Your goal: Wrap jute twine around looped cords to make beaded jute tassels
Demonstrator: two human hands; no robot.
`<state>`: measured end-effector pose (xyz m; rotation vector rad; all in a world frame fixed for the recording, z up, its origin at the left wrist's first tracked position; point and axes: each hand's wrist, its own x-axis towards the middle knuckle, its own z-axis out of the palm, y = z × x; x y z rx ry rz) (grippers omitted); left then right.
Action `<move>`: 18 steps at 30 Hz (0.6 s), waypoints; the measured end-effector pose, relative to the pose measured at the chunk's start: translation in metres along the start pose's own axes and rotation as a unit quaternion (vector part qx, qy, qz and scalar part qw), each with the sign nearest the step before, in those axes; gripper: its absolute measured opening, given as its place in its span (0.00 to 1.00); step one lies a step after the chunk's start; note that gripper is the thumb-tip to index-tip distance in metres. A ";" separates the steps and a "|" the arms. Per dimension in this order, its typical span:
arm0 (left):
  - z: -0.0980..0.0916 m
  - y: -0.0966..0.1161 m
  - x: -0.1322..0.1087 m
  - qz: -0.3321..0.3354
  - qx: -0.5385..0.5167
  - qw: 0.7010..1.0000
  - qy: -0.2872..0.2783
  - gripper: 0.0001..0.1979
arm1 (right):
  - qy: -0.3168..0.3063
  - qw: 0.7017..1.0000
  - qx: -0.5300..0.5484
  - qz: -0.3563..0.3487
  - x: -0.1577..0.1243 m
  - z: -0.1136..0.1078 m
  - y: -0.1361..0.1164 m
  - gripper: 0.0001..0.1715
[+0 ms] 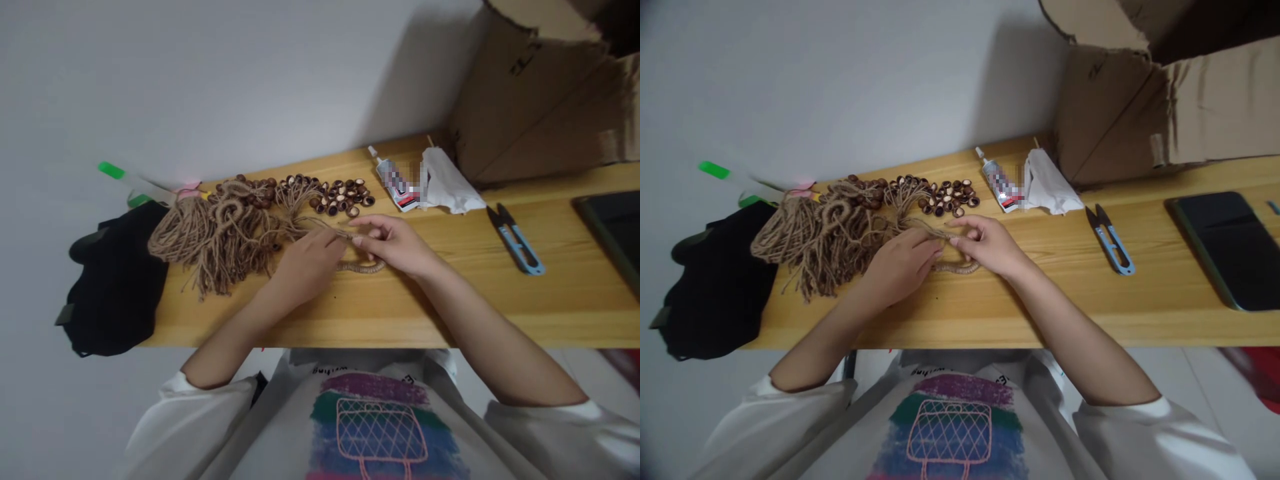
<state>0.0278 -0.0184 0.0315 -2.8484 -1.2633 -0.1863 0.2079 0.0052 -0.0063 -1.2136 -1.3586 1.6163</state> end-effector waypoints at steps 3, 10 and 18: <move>-0.006 -0.001 0.000 0.077 0.063 0.995 -0.018 0.10 | -0.007 1.000 -0.002 0.007 -0.002 0.001 -0.003 0.19; -0.012 -0.014 0.004 0.108 0.025 0.994 0.013 0.14 | -0.063 0.998 -0.022 0.022 -0.006 -0.001 -0.005 0.13; 0.001 -0.042 0.011 -0.007 -0.364 0.931 -0.018 0.11 | -0.167 0.985 -0.017 -0.036 -0.005 -0.009 -0.004 0.13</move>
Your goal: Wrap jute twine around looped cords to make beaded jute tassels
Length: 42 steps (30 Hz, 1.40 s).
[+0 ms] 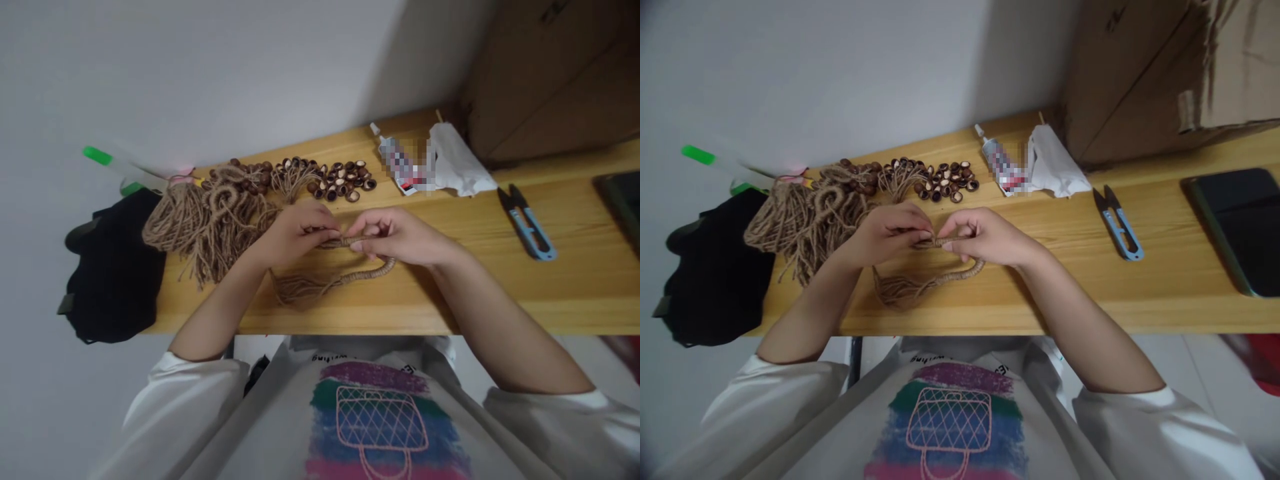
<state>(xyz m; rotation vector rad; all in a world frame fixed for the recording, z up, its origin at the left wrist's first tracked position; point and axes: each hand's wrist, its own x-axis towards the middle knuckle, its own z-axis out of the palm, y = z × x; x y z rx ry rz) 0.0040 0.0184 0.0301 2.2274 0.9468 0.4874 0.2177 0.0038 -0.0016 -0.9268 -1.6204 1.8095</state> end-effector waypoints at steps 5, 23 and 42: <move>0.001 0.002 -0.001 -0.111 -0.149 0.982 -0.035 0.13 | -0.025 0.999 -0.034 -0.025 -0.001 0.000 -0.002 0.12; 0.002 -0.007 0.000 -0.276 -0.395 0.873 -0.076 0.12 | -0.012 0.992 -0.078 -0.096 -0.005 0.005 -0.006 0.22; 0.008 0.017 -0.007 -0.104 0.048 0.969 0.217 0.08 | 0.095 0.990 0.089 0.050 0.005 0.003 0.001 0.22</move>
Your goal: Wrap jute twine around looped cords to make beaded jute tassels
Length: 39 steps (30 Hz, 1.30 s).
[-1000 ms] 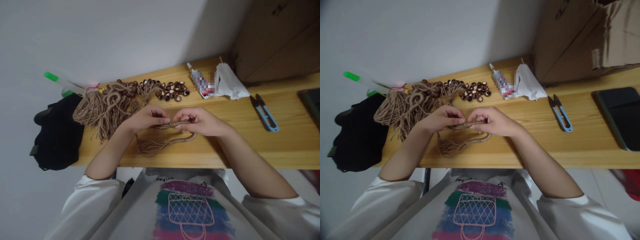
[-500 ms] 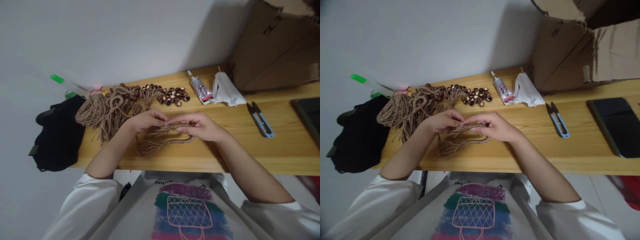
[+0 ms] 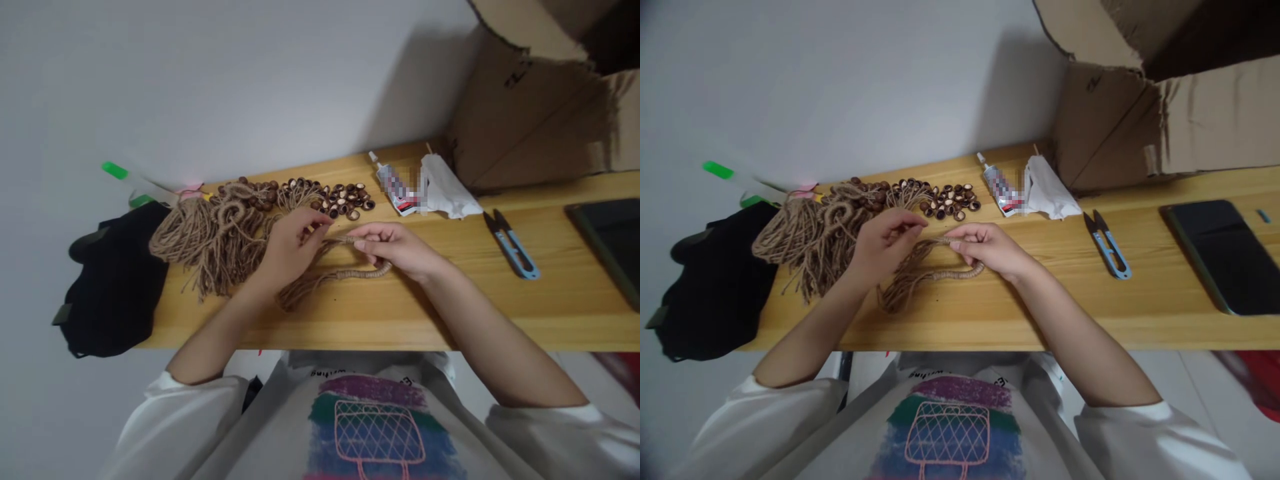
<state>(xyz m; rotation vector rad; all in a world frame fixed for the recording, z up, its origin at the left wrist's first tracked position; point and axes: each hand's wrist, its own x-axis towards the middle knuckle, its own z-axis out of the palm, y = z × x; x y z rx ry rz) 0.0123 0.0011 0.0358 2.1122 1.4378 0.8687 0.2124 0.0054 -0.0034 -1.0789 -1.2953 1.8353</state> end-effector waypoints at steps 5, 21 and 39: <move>-0.002 0.023 -0.021 0.157 0.085 0.984 -0.021 0.10 | 0.035 0.999 0.029 0.010 0.003 0.000 0.000 0.23; 0.030 0.005 -0.013 0.070 0.088 0.988 -0.105 0.12 | 0.055 0.996 0.062 -0.013 0.001 -0.001 -0.002 0.24; -0.088 -0.040 -0.030 -0.062 0.346 0.908 -0.228 0.17 | 0.041 0.998 0.042 0.010 0.001 -0.002 -0.001 0.25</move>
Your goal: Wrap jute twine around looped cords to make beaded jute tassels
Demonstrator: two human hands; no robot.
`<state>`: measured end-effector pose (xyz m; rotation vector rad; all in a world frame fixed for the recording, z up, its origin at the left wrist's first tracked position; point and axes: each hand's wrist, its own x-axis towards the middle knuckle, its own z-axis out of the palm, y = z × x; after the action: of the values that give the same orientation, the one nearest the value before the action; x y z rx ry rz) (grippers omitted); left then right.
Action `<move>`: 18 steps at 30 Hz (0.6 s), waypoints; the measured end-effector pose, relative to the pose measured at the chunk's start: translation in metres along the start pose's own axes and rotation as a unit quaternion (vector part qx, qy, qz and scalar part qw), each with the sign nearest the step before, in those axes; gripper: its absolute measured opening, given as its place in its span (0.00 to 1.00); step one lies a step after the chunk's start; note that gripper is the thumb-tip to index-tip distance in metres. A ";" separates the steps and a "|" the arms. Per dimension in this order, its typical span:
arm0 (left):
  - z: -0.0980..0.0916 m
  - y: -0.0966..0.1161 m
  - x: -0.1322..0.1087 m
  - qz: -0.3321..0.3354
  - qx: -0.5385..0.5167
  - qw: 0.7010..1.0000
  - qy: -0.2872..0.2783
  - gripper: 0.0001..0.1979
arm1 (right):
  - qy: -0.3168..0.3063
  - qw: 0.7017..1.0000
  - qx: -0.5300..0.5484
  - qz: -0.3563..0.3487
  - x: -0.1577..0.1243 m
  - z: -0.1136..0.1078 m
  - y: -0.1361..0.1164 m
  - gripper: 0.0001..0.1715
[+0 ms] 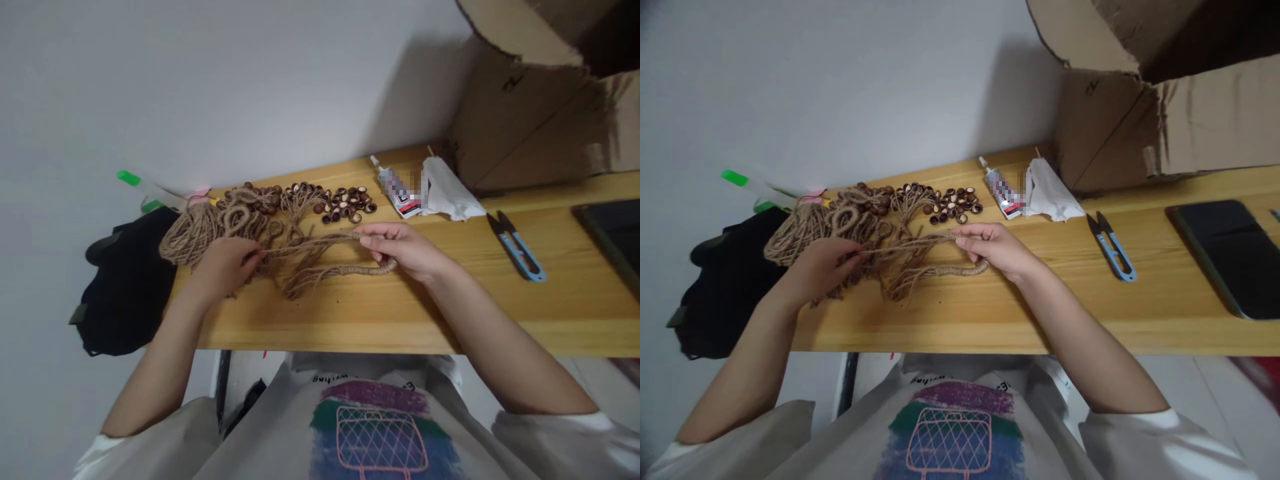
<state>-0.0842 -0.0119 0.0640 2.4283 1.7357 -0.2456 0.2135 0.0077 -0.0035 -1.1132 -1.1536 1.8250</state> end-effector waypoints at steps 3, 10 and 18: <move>-0.001 -0.015 -0.006 -0.035 -0.009 0.999 0.010 0.18 | 0.015 1.000 -0.001 0.002 -0.001 0.000 -0.002 0.25; 0.000 -0.036 -0.009 -0.112 -0.038 0.990 0.081 0.17 | 0.033 0.999 0.003 0.004 0.001 -0.002 -0.002 0.25; 0.002 0.030 0.000 0.096 -0.101 0.981 0.133 0.15 | 0.028 1.000 -0.002 0.007 0.002 -0.003 0.001 0.25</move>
<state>-0.0554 -0.0218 0.0630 2.5441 1.5135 0.2765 0.2151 0.0100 -0.0059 -1.1701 -1.1193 1.7908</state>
